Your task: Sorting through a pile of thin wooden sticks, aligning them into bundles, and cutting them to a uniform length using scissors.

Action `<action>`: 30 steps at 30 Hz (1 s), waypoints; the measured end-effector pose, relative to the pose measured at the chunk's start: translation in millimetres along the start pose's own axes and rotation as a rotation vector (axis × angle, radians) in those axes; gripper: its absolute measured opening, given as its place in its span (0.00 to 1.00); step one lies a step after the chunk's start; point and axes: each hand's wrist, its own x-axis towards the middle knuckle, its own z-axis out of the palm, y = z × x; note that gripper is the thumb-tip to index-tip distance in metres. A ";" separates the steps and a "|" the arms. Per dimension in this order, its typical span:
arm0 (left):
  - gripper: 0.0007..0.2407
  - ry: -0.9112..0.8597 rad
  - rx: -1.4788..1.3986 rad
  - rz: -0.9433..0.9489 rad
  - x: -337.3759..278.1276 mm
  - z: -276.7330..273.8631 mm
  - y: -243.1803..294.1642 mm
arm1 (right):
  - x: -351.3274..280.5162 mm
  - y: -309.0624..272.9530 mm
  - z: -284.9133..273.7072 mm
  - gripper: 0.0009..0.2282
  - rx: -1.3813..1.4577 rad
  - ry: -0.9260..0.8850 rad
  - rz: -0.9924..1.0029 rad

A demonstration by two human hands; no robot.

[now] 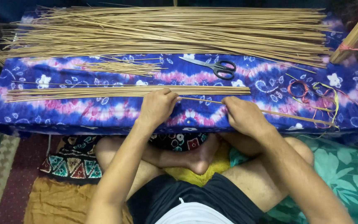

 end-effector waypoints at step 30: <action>0.09 -0.033 -0.143 0.068 16.6 7.8 54.7 | 20.6 -36.8 38.3 0.23 -0.140 -0.138 0.024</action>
